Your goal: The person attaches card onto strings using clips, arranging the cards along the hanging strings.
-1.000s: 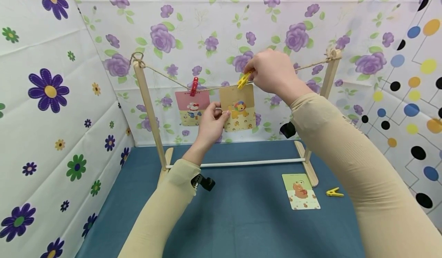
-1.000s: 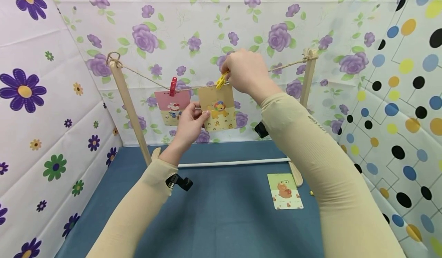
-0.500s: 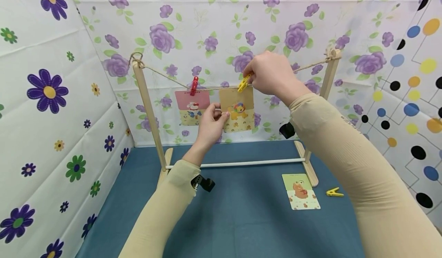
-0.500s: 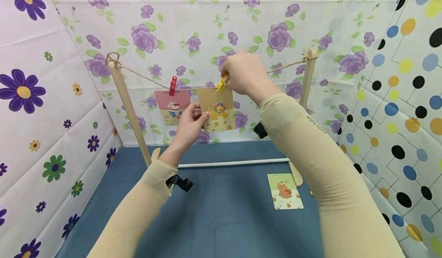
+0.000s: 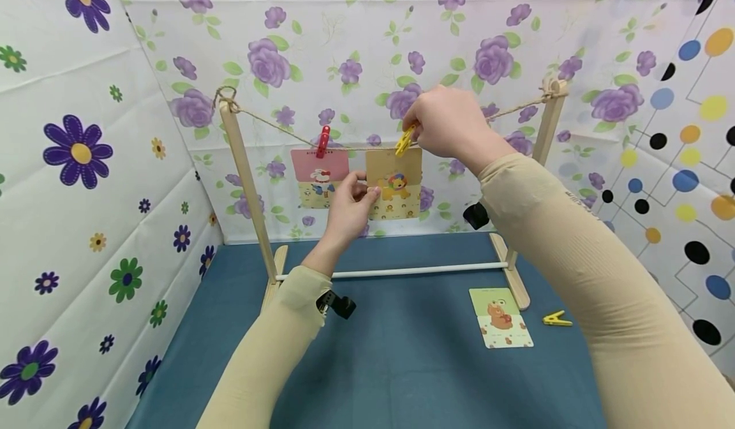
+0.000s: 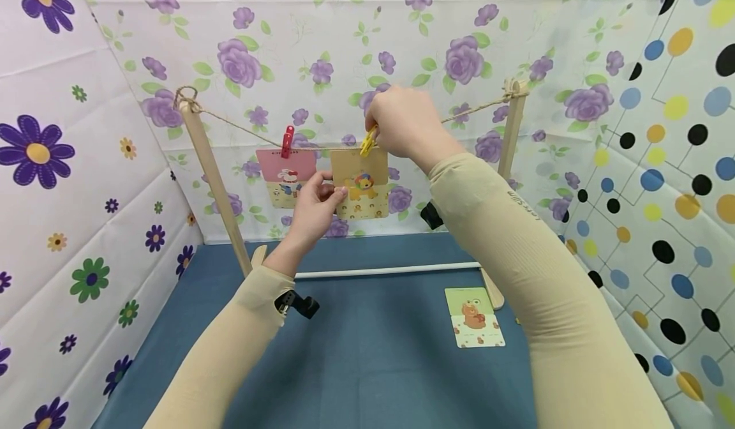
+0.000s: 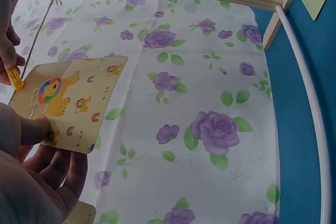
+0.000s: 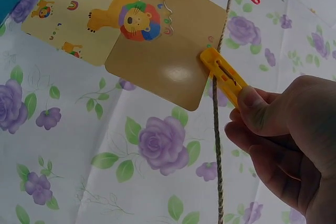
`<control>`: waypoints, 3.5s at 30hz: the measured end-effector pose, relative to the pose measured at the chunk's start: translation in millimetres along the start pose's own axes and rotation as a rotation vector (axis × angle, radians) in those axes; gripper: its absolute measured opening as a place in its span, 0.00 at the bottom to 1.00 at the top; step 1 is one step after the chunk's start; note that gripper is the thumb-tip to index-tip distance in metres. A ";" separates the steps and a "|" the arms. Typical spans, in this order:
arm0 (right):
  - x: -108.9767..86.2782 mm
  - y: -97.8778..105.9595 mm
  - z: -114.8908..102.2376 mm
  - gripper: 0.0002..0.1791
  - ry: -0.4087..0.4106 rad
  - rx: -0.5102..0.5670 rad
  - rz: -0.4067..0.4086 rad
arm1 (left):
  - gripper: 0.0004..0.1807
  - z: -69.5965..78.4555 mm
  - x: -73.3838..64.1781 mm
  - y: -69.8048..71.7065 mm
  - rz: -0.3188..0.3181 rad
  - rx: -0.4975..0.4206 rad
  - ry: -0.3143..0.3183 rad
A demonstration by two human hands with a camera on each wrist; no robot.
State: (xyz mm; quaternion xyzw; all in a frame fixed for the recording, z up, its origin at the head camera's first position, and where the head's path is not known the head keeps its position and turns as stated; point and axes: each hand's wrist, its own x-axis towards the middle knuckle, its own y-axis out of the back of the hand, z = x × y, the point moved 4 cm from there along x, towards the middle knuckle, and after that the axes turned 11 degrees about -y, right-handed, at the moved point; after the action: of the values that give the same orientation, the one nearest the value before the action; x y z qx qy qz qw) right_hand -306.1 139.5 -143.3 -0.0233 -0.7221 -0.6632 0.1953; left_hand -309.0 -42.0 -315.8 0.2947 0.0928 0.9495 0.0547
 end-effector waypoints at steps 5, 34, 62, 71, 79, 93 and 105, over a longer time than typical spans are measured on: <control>0.3 -0.5 -0.2 0.15 -0.004 -0.003 -0.005 | 0.13 -0.4 0.7 -0.3 0.003 0.003 -0.003; 2.9 -2.9 -4.9 0.16 0.030 -0.048 -0.045 | 0.13 -1.8 0.8 -1.0 -0.007 0.030 -0.011; -11.2 -6.7 9.3 0.26 0.090 0.066 -0.046 | 0.14 -5.0 -3.3 5.1 -0.012 0.068 -0.039; -30.6 -12.7 22.4 0.21 0.085 0.147 0.148 | 0.13 -8.8 -8.3 17.7 0.006 0.061 -0.078; -39.6 -18.0 29.6 0.18 0.101 0.177 0.214 | 0.13 -6.3 -14.6 21.2 -0.021 0.079 -0.086; -59.8 -32.0 40.6 0.17 0.128 0.248 0.275 | 0.11 -3.3 -33.5 18.9 -0.067 0.130 -0.123; -88.2 -37.8 52.2 0.15 0.152 0.295 0.314 | 0.10 -7.5 -44.1 23.9 -0.123 0.181 -0.144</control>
State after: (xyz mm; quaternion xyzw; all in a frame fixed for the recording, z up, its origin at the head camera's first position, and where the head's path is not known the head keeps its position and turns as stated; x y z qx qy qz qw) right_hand -248.9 205.4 -209.0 -0.0564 -0.7821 -0.5117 0.3511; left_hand -278.3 -73.5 -341.1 0.3594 0.1919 0.9086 0.0923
